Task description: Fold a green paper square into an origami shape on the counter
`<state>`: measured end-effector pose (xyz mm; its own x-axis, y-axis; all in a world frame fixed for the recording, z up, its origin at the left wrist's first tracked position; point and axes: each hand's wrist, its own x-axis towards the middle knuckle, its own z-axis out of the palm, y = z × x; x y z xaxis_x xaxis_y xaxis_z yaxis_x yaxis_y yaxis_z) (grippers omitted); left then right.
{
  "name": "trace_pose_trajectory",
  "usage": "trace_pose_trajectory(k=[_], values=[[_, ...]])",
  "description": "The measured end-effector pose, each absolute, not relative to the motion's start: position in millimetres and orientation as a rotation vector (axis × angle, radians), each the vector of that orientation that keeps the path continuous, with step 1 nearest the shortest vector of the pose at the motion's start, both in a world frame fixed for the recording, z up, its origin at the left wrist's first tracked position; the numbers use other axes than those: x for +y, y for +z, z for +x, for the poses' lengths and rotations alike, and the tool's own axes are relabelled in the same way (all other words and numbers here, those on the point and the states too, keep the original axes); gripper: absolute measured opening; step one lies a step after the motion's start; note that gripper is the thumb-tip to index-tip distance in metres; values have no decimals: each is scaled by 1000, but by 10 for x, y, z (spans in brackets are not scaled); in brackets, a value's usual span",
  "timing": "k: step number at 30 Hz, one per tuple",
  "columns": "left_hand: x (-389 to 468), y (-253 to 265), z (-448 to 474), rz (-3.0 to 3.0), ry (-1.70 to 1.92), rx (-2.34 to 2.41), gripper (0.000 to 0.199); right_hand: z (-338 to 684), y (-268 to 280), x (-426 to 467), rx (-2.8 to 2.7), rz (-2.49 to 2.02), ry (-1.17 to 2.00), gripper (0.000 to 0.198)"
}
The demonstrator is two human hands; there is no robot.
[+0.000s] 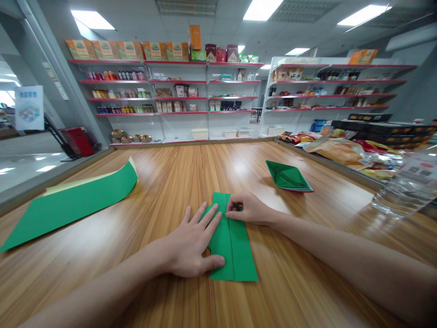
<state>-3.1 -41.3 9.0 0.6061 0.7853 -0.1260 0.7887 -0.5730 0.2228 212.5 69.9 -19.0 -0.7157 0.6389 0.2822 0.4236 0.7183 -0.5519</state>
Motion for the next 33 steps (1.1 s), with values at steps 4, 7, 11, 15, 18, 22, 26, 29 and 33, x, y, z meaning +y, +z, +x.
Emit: trace_pose_trajectory(k=[4, 7, 11, 15, 18, 22, 26, 29, 33], values=[[-417, 88, -31, 2578, 10, 1288, 90, 2132, -176, 587, -2512, -769, 670, 18], [-418, 90, -28, 2581, -6, 1293, 90, 2131, -158, 549, -2538, -743, 684, 14], [-412, 82, -27, 2588, -13, 1292, 90, 2125, -132, 498, -2574, -693, 684, 9], [-408, 72, -34, 2596, 4, 1279, 90, 2113, -99, 412, -2627, -623, 692, 9], [-407, 71, -42, 2593, 11, 1279, 91, 2104, -63, 345, -2674, -565, 725, 10], [-406, 74, -42, 2587, 2, 1285, 91, 2090, 0, 275, -2729, -515, 761, 11], [-406, 79, -30, 2583, -13, 1290, 91, 2077, 44, 220, -2776, -489, 809, 12], [-409, 83, -30, 2586, -21, 1297, 91, 2068, 54, 150, -2811, -509, 856, 11], [-410, 73, -44, 2592, -20, 1297, 92, 2048, 79, 12, -2861, -448, 941, 8]])
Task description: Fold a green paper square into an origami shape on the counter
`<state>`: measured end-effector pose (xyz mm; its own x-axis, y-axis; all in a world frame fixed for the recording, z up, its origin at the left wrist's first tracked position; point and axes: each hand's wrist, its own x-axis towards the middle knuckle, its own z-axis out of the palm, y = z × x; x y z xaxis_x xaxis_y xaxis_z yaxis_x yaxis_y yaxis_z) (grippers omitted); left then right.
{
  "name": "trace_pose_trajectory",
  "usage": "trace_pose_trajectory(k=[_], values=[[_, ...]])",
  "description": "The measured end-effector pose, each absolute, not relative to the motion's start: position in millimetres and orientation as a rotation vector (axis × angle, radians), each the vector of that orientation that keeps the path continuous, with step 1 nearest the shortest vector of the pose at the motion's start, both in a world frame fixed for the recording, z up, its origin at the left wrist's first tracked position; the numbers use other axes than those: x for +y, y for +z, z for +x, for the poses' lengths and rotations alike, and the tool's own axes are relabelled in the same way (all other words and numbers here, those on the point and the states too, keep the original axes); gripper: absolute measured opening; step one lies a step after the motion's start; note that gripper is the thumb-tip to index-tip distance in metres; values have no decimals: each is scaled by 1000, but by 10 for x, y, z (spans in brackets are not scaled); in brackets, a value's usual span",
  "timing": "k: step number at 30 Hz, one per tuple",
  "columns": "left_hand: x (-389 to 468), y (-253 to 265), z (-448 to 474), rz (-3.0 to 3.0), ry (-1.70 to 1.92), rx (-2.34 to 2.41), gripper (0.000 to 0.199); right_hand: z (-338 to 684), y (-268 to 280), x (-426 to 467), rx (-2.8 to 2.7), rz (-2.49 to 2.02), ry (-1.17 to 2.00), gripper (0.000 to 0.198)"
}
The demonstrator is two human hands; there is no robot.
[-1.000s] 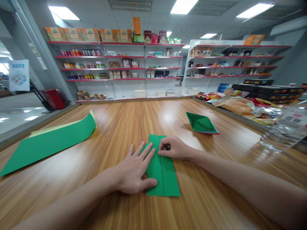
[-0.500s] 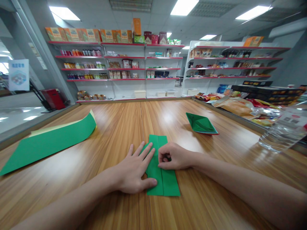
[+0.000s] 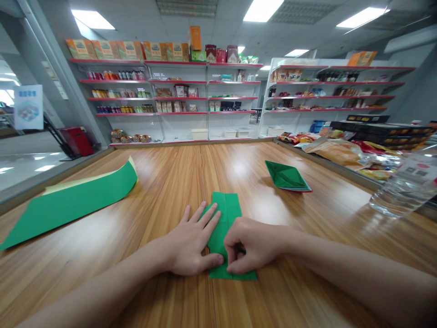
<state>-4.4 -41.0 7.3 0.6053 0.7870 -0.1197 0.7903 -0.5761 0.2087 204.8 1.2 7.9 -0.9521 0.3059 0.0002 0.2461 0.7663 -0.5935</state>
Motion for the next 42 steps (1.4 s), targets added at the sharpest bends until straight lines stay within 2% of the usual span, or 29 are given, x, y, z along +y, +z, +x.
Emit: trace_pose_trajectory(k=[5, 7, 10, 12, 15, 19, 23, 25, 30, 32, 35, 37, 40, 42], values=[[-379, 8, -67, 2603, 70, 1334, 89, 2053, 53, 71, -2707, -439, 1139, 32], [-358, -29, -75, 2595, 146, 1382, 87, 2076, -6, 219, -2490, -637, 963, 35], [-330, -79, -78, 2544, 261, 1489, 85, 2114, -105, 446, -2099, -1060, 543, 21], [-311, -107, -73, 2496, 331, 1564, 83, 2123, -152, 523, -2053, -1163, 456, 18], [-275, -148, -71, 2438, 440, 1622, 71, 2100, -190, 521, -2107, -1066, 552, 29], [-214, -212, -101, 2378, 586, 1606, 52, 2074, -214, 509, -2052, -853, 896, 44], [-165, -263, -132, 2331, 714, 1576, 55, 2106, -213, 549, -2031, -761, 1023, 53], [-155, -263, -131, 2315, 774, 1572, 56, 2119, -203, 535, -2109, -731, 928, 50], [-179, -162, -110, 2229, 954, 1536, 45, 2123, -184, 468, -2264, -683, 558, 24], [-193, -113, -114, 2113, 1093, 1469, 40, 2129, -171, 471, -2221, -659, 490, 21], [-189, -83, -130, 1827, 1411, 1265, 37, 2133, -135, 498, -1957, -716, 569, 15], [-165, -88, -134, 1614, 1580, 1084, 43, 2125, -109, 518, -1707, -812, 654, 19], [-125, -94, -117, 1417, 1585, 933, 57, 2094, -81, 537, -1387, -816, 936, 30], [-111, -84, -101, 1393, 1518, 956, 58, 2069, -69, 542, -1250, -735, 1185, 32]])
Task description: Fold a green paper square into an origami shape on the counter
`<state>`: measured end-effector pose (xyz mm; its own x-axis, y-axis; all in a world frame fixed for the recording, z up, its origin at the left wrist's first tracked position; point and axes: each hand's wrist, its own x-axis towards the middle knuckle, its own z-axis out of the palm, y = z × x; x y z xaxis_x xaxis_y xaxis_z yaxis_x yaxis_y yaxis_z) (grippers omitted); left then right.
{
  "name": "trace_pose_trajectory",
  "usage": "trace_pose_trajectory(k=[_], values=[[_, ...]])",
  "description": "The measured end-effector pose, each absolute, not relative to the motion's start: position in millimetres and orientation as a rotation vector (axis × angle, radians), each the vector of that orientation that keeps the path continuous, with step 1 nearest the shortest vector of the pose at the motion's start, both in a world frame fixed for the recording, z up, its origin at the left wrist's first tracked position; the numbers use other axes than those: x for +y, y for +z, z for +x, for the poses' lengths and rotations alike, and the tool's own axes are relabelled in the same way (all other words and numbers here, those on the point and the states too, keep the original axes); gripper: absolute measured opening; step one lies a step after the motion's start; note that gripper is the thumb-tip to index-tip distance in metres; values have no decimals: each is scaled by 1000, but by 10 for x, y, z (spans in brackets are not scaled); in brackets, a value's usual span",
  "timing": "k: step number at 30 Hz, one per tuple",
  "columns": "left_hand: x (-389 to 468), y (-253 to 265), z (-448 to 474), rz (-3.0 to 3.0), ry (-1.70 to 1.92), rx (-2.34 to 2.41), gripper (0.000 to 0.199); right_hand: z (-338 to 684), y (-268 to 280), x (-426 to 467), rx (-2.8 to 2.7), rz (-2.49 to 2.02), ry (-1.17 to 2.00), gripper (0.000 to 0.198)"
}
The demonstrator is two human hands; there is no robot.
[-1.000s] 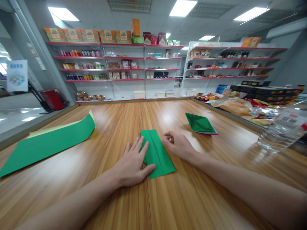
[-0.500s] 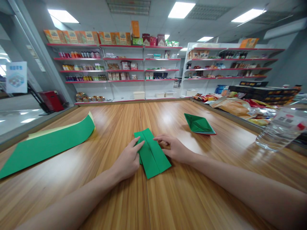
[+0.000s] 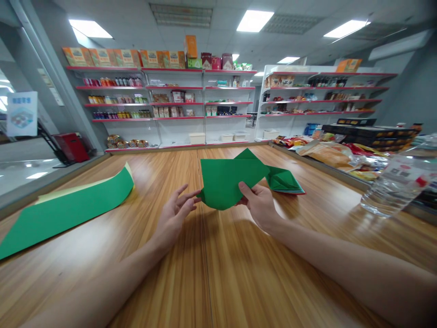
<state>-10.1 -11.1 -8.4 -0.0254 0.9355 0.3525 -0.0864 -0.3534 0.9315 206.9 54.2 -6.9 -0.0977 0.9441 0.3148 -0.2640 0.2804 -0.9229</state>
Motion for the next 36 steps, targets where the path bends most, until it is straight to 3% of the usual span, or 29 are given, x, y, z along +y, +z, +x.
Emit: trace_pose_trajectory(k=[7, 10, 13, 16, 21, 27, 34, 36], values=[[-62, -106, -134, 1390, 1555, 1110, 53, 2047, -55, 518, -1115, -732, 1441, 35], [-51, -125, -149, 1377, 1558, 1108, 58, 2055, -60, 491, -1307, -871, 1479, 37], [-105, -115, -129, 1734, 1575, 1411, 52, 2051, -41, 451, -1593, -1011, 1486, 34], [-204, -101, -85, 2305, 1157, 1468, 42, 2042, -9, 415, -1895, -1148, 1356, 26], [-323, -71, -9, 2648, 257, 1274, 59, 2048, -29, 402, -2074, -1298, 1072, 21], [-369, 2, 8, 2668, 108, 1338, 71, 2054, -110, 419, -2043, -1096, 698, 36], [-389, -9, 16, 2696, 143, 1329, 71, 2077, -116, 356, -2016, -831, 735, 30], [-404, 2, 36, 2747, 237, 1308, 63, 2083, -112, 356, -2052, -834, 710, 28]])
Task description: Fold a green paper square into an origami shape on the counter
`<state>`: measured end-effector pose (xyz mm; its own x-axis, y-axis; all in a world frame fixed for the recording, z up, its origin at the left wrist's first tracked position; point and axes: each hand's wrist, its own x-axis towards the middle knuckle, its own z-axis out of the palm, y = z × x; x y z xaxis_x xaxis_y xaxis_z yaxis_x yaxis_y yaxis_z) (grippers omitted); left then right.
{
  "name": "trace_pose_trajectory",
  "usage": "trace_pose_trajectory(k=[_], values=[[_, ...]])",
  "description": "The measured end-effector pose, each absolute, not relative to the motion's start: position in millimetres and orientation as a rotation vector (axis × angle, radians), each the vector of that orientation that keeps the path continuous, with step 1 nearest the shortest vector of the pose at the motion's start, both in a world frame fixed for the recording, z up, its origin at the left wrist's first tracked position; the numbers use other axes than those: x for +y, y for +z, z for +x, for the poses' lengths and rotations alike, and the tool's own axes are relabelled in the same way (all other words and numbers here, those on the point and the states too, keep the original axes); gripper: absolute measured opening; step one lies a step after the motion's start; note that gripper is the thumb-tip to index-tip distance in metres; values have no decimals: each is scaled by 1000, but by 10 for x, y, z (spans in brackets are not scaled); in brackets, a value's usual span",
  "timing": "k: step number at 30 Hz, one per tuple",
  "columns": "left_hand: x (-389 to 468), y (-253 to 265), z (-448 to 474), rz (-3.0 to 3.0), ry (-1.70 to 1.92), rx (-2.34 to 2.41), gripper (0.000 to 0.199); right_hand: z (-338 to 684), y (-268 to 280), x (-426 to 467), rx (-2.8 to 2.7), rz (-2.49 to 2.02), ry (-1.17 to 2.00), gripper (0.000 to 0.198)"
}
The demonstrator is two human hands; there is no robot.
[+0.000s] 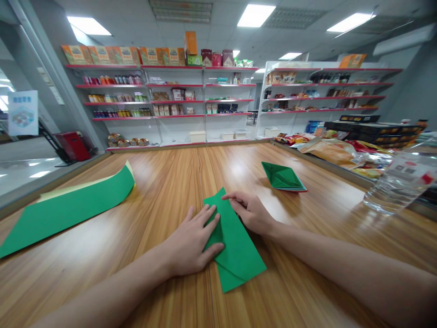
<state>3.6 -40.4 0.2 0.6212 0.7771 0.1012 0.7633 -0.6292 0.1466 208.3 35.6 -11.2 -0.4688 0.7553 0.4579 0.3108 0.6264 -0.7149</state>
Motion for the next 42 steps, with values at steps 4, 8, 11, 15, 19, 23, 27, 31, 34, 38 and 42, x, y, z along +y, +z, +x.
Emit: trace_pose_trajectory(k=[4, 8, 11, 15, 19, 23, 27, 31, 34, 38, 42], values=[[-408, 51, 67, 2806, 453, 1078, 35, 2078, -115, 391, -2185, -942, 622, 26], [-361, 72, 39, 2739, 508, 927, 33, 2067, -134, 404, -2252, -974, 602, 23], [-334, 55, 5, 2716, 521, 917, 33, 2067, -158, 395, -2278, -948, 595, 24], [-321, 3, -17, 2743, 591, 865, 33, 2069, -167, 399, -2236, -889, 633, 32], [-302, -38, -28, 2760, 1014, 995, 31, 2085, -93, 403, -2268, -858, 594, 39], [-220, -76, -78, 2436, 1413, 1568, 47, 2107, -16, 364, -2458, -754, 422, 44], [-59, -163, -176, 1976, 1100, 1586, 40, 2103, 4, 337, -2515, -732, 240, 43], [75, -226, -260, 1472, 1427, 1559, 28, 2096, 19, 344, -2312, -860, -45, 25], [86, -227, -265, 1233, 1621, 1539, 32, 2077, 3, 331, -2245, -871, -15, 19], [15, -170, -178, 1179, 1559, 1334, 29, 2044, -71, 314, -2368, -849, 147, 33], [-12, -110, -123, 972, 1471, 1078, 27, 2067, -86, 343, -2489, -770, 268, 33]])
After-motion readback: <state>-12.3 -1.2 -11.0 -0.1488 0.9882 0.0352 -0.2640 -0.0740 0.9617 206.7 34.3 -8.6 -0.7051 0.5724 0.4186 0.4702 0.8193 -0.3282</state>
